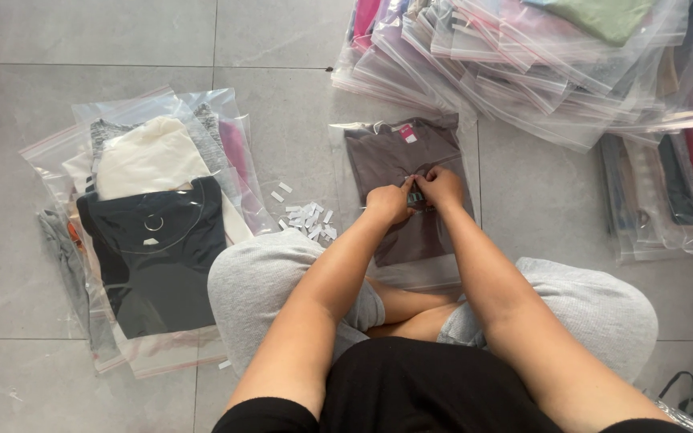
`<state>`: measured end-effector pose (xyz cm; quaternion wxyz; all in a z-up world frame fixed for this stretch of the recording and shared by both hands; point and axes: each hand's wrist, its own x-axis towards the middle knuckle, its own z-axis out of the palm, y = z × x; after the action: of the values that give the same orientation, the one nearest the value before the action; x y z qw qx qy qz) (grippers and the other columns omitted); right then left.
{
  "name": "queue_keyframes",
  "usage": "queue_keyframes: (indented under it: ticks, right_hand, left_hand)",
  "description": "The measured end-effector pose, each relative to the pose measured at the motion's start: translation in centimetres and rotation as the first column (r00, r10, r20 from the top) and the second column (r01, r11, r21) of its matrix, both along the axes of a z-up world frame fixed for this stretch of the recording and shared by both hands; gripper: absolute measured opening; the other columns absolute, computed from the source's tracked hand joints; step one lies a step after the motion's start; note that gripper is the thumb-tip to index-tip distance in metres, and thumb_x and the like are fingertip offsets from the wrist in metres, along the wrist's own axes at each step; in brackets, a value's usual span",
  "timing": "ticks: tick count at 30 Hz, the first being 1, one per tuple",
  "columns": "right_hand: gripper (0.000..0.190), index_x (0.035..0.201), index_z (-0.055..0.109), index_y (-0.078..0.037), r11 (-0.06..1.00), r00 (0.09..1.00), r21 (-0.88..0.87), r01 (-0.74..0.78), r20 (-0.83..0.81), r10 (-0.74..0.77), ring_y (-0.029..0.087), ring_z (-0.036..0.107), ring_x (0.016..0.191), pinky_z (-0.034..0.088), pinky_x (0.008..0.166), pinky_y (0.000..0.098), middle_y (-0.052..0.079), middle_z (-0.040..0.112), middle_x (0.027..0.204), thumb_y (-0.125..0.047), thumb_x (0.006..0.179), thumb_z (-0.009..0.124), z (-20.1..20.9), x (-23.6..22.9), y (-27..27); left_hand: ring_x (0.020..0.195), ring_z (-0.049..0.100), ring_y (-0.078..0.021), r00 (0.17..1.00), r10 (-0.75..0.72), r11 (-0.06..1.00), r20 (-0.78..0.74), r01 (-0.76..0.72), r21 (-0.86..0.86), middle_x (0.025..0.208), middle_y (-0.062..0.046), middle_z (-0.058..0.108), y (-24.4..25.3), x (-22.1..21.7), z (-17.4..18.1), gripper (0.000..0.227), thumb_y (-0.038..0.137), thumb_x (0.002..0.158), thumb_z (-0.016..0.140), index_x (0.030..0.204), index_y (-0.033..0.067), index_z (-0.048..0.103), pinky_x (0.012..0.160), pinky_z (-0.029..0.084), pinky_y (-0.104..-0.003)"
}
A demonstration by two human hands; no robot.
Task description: The person is sitting on the floor, placing folded garments into plastic bags and sealing them.
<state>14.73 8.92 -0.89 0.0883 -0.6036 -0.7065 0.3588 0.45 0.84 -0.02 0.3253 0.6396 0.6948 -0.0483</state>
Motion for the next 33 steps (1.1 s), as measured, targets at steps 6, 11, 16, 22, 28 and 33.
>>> queue_keyframes:
  ticks: [6,11,16,22,28,33]
  right_hand:
    - [0.025,0.084,0.069,-0.01,1.0,0.998,0.024,0.003,0.066,-0.005,0.025,0.07,0.05,0.054,0.052,0.0374,0.008,0.065,0.057,-0.035,0.087,0.07,-2.9,0.3,0.8]
    - [0.019,0.083,0.069,-0.008,0.997,0.994,0.082,-0.013,0.105,0.004,0.035,0.074,0.066,0.055,0.056,0.0401,0.015,0.066,0.066,-0.026,0.088,0.067,-2.1,0.0,0.3]
    - [0.031,0.083,0.068,-0.007,0.998,0.998,0.061,0.001,0.066,-0.005,0.03,0.072,0.061,0.056,0.061,0.0413,0.014,0.068,0.066,-0.037,0.09,0.071,1.7,-0.6,-1.0]
    - [0.027,0.086,0.07,-0.006,0.994,0.993,0.092,-0.064,0.102,0.054,0.043,0.075,0.085,0.058,0.069,0.0493,0.021,0.071,0.077,-0.033,0.087,0.073,-0.4,0.0,-0.8]
    - [0.035,0.09,0.071,0.0,0.985,0.989,0.1,-0.139,0.074,0.132,0.05,0.072,0.098,0.056,0.079,0.054,0.029,0.073,0.088,-0.035,0.088,0.075,1.3,0.1,-1.9]
    - [0.013,0.081,0.065,-0.012,0.989,0.987,0.131,-0.062,0.159,0.04,0.04,0.074,0.086,0.057,0.072,0.049,0.017,0.07,0.078,-0.023,0.086,0.068,-2.6,0.4,-0.6]
  left_hand:
    - [0.109,0.074,-0.0409,0.996,0.085,0.995,0.025,-0.084,-0.055,0.116,-0.025,0.075,0.3,-0.4,0.8,0.081,0.051,0.096,0.063,0.164,0.0193,0.034,0.084,0.061,-0.058]
    - [0.109,0.074,-0.0399,0.971,0.236,0.959,-0.042,-0.239,-0.155,0.116,-0.025,0.075,2.6,-3.1,-2.1,0.073,0.049,0.096,0.064,0.158,0.0133,0.046,0.086,0.06,-0.06]
    - [0.106,0.074,-0.0407,0.951,0.304,0.936,-0.062,-0.311,-0.165,0.118,-0.028,0.074,2.9,-4.4,-1.4,0.082,0.05,0.097,0.063,0.161,0.0061,0.038,0.083,0.06,-0.062]
    - [0.125,0.067,-0.0452,0.991,0.106,0.994,0.082,-0.105,-0.005,0.131,-0.029,0.07,0.6,-2.2,4.1,0.068,0.041,0.101,0.064,0.158,0.0092,0.045,0.099,0.057,-0.061]
    - [0.113,0.072,-0.0417,0.995,0.102,0.994,0.017,-0.101,-0.042,0.124,-0.026,0.072,1.8,0.2,-4.8,0.075,0.029,0.1,0.063,0.166,0.0155,0.029,0.085,0.06,-0.06]
    - [0.106,0.074,-0.0423,0.978,0.182,0.978,-0.099,-0.19,-0.082,0.114,-0.028,0.074,2.9,-0.6,-6.2,0.076,0.007,0.088,0.065,0.158,-0.0024,0.037,0.077,0.059,-0.062]
